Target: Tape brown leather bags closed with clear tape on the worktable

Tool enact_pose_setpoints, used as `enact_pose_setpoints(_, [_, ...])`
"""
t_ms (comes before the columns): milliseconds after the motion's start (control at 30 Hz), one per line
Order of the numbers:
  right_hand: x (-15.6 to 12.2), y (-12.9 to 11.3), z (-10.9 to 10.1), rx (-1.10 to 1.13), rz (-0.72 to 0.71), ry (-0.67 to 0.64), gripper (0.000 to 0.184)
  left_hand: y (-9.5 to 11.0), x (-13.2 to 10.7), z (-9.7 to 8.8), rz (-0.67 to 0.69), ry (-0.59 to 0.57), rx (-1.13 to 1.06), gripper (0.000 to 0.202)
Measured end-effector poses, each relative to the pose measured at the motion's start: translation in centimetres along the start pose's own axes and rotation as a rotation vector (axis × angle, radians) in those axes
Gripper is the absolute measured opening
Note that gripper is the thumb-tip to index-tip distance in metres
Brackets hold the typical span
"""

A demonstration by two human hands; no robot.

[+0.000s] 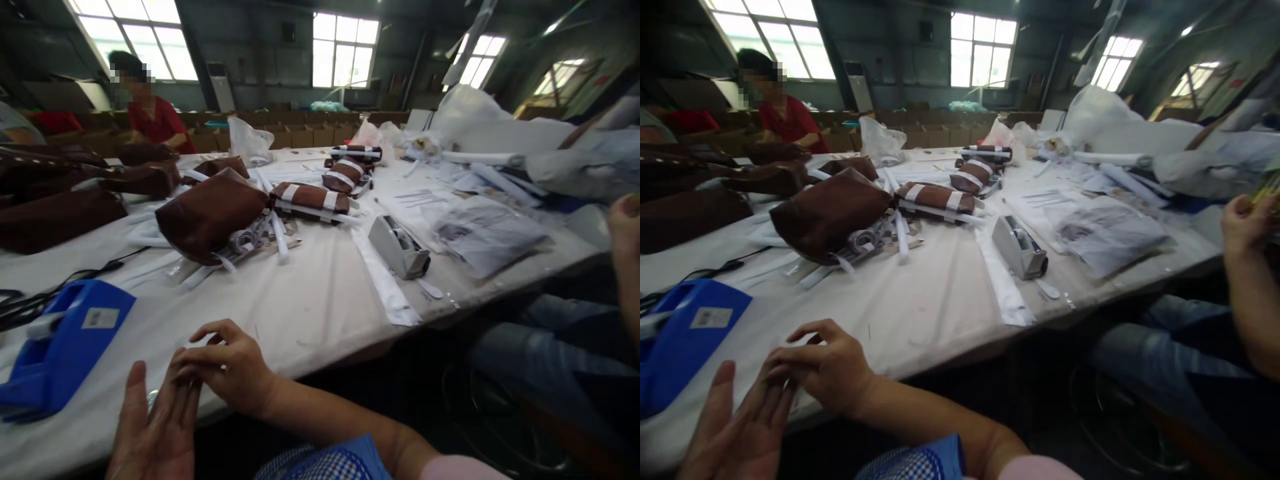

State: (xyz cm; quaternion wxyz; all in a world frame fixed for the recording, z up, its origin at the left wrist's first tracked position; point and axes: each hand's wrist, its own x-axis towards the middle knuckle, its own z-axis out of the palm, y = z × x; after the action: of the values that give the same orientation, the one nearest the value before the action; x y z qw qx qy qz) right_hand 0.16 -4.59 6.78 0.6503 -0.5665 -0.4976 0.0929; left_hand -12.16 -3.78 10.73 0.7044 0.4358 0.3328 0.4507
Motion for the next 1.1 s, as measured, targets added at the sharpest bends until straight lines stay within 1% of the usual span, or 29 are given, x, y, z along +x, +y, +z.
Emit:
enact_pose_setpoints(33, [0.3, -0.4, -0.4, 0.034, 0.036, 0.012, 0.032, -0.1, 0.2, -0.1, 0.002, -0.014, 0.009, 0.067])
enact_pose_setpoints(100, [0.7, -1.2, -1.3, 0.117, 0.099, -0.01, 0.055, -0.1, 0.6, -0.1, 0.006, -0.017, 0.055, 0.076])
enact_pose_setpoints(133, [0.9, -1.6, -1.7, 0.16, 0.107, -0.033, 0.059, 0.0, 0.8, -0.1, 0.008, -0.007, 0.092, 0.08])
enact_pose_setpoints(167, [1.1, -1.9, -2.1, 0.207, 0.094, -0.06, 0.057, 0.2, 0.9, 0.0, 0.012, 0.009, 0.133, 0.083])
enact_pose_setpoints(233, [1.2, -2.6, -2.7, 0.276, 0.039, -0.116, 0.037, 0.6, 1.0, 0.2, 0.048, 0.026, 0.214, 0.087])
enact_pose_setpoints(300, [1.1, -3.1, -3.1, 0.308, 0.043, -0.127, 0.025, 1.1, 1.0, 0.4, 0.131, 0.0, 0.286, 0.09])
enact_pose_setpoints(333, [1.1, -3.2, -3.2, 0.326, 0.083, -0.12, 0.022, 1.3, 1.1, 0.5, 0.181, -0.024, 0.316, 0.091])
enact_pose_setpoints(400, [1.0, -3.4, -3.1, 0.418, 0.229, -0.093, 0.017, 1.7, 1.3, 0.6, 0.267, -0.063, 0.369, 0.091])
enact_pose_setpoints(433, [1.0, -3.4, -2.9, 0.483, 0.318, -0.074, 0.017, 1.8, 1.3, 0.7, 0.298, -0.067, 0.393, 0.088])
enact_pose_setpoints(500, [0.8, -3.5, -2.5, 0.605, 0.47, -0.049, 0.021, 1.8, 1.2, 0.8, 0.333, -0.05, 0.455, 0.076])
enact_pose_setpoints(600, [0.6, -3.4, -2.1, 0.71, 0.582, 0.008, 0.027, 1.7, 0.8, 0.7, 0.4, 0.016, 0.553, 0.051])
enact_pose_setpoints(633, [0.7, -3.3, -2.1, 0.743, 0.625, 0.058, 0.029, 1.7, 0.7, 0.6, 0.438, 0.05, 0.575, 0.042])
enact_pose_setpoints(700, [0.9, -2.9, -2.4, 0.821, 0.729, 0.205, 0.031, 1.8, 0.5, 0.1, 0.516, 0.123, 0.589, 0.029])
enact_pose_setpoints(767, [1.2, -2.5, -2.7, 0.9, 0.807, 0.341, 0.033, 2.1, 0.5, -0.2, 0.571, 0.162, 0.602, 0.021])
enact_pose_setpoints(800, [1.3, -2.4, -2.8, 0.934, 0.828, 0.373, 0.033, 2.3, 0.6, -0.3, 0.593, 0.151, 0.617, 0.019])
enact_pose_setpoints(833, [1.3, -2.4, -2.7, 0.966, 0.84, 0.373, 0.033, 2.3, 0.7, -0.2, 0.613, 0.117, 0.64, 0.018])
enact_pose_setpoints(900, [1.1, -2.7, -2.3, 1.011, 0.85, 0.299, 0.032, 2.2, 1.0, 0.3, 0.63, 0.008, 0.679, 0.023])
enact_pose_setpoints(1000, [0.4, -3.7, -1.3, 0.997, 0.783, 0.152, 0.032, 1.4, 1.3, 1.5, 0.553, -0.139, 0.661, 0.036])
enact_pose_setpoints(1067, [-0.1, -4.2, -0.9, 0.956, 0.709, 0.105, 0.034, 0.8, 1.6, 2.1, 0.5, -0.178, 0.62, 0.038])
enact_pose_setpoints(1100, [-0.2, -4.3, -0.9, 0.932, 0.682, 0.089, 0.037, 0.5, 1.7, 2.2, 0.482, -0.179, 0.603, 0.038])
